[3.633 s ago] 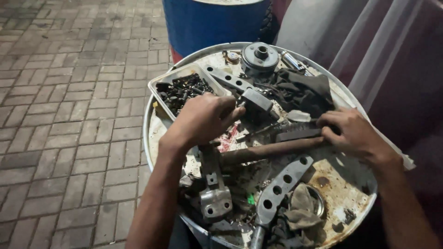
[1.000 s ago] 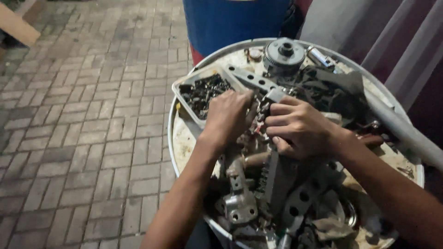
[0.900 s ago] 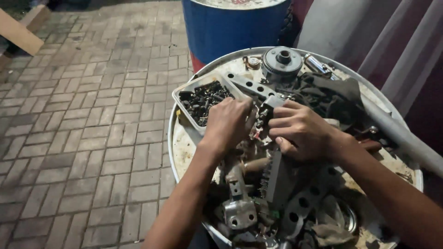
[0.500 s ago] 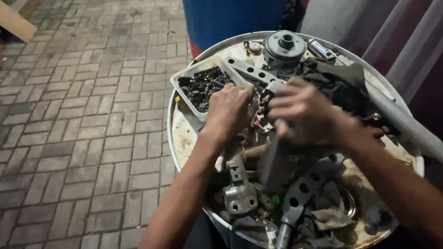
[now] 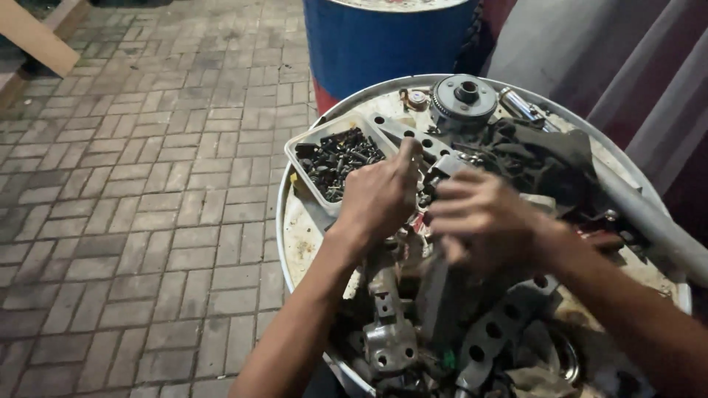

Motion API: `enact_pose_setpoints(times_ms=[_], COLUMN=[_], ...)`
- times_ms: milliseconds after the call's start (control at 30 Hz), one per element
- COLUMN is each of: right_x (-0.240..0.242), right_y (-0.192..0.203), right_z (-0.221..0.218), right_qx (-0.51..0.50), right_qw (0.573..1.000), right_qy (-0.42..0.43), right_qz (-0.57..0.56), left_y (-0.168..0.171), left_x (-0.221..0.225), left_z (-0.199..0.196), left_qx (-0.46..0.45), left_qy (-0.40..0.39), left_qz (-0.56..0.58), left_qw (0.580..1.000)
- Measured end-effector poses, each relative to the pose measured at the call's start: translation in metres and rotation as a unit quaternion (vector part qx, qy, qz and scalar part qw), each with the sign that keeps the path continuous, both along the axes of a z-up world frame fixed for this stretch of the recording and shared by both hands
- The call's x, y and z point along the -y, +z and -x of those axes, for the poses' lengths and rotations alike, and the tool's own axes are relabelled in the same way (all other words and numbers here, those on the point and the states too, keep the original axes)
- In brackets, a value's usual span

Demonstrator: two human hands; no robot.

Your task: Cleaning and adjusting metal mechanical parts using a brush, hammer, and metal rod on a barrel-top workbench.

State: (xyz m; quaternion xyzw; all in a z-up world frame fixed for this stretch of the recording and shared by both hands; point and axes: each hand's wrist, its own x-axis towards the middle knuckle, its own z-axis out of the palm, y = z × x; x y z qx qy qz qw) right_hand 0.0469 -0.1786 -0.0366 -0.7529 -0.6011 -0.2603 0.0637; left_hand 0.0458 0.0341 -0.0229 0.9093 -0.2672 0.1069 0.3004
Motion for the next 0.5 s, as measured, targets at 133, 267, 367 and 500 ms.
enact_pose_setpoints(times_ms=[133,267,367,500], right_x=[0.031,0.025,0.043,0.038], right_y=[0.01,0.047,0.04,0.056], right_z=[-0.026,0.009,0.006,0.019], right_qx=[-0.027,0.004,-0.003,-0.068], right_qw=[0.998,0.995,0.987,0.971], right_qy=[-0.028,-0.031,-0.045,-0.099], right_qz=[-0.041,-0.091,-0.152,-0.207], left_y=[-0.005,-0.003,-0.003,-0.012], left_x=[0.003,0.008,0.007,0.007], left_z=[-0.005,-0.007,-0.011,-0.018], left_qx=[-0.002,-0.014,0.004,0.07], left_qy=[0.007,-0.016,-0.059,-0.105], left_qz=[0.003,0.044,0.114,0.255], left_qw=[1.0,0.999,0.992,0.959])
